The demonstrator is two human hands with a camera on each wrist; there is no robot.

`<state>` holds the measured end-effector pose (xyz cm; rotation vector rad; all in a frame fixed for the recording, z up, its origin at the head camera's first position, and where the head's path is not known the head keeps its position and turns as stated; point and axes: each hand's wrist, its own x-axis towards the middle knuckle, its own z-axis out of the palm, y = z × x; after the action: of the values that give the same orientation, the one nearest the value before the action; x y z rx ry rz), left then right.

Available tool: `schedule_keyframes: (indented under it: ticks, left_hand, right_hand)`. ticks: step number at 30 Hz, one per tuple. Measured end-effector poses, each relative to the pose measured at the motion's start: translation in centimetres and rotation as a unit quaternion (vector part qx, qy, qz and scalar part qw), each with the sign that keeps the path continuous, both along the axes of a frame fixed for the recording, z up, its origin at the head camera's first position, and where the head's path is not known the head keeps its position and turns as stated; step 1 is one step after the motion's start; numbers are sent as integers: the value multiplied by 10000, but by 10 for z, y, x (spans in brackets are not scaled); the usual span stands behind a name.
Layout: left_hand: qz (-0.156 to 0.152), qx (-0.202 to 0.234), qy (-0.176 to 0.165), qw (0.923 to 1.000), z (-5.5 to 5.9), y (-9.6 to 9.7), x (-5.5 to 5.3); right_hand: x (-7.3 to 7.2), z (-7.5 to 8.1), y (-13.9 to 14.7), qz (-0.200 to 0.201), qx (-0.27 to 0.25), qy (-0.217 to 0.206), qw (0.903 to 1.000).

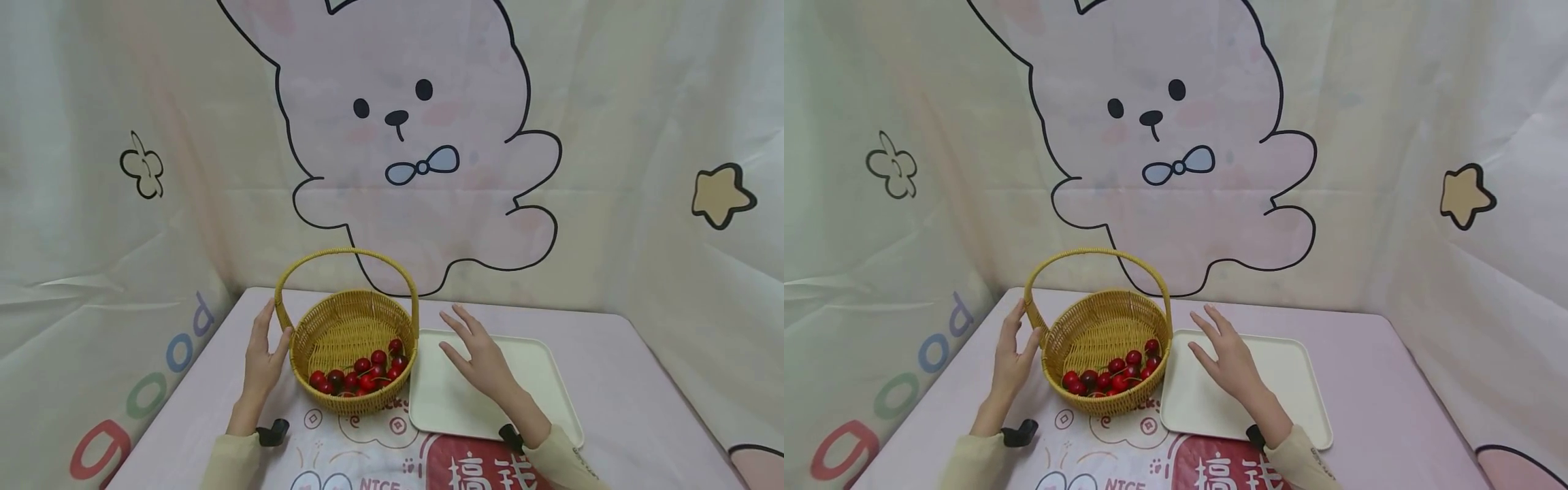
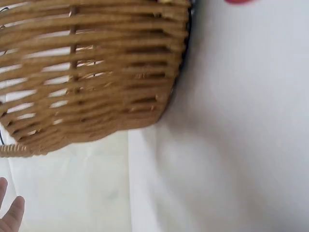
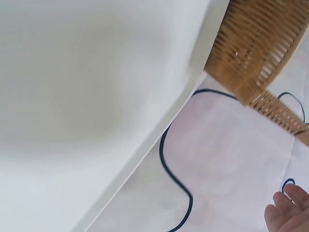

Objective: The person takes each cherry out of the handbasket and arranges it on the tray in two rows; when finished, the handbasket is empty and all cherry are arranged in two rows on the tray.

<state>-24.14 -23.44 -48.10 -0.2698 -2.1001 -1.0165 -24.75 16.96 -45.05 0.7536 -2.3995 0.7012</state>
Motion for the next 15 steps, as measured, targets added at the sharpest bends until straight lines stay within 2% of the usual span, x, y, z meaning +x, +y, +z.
schedule_keyframes:
  ticks: [4,9,15]
  left_hand:
    - [40,227,137,9996,-7,11,-7]
    - [-17,488,80,9988,-12,24,-14]
    - [0,756,-77,9971,-14,31,-13]
  right_hand:
    - [3,-1,-16,128,-63,-165,9998]
    - [4,-4,-34,488,-31,-223,9986]
    - [5,-7,-55,988,113,-286,9946]
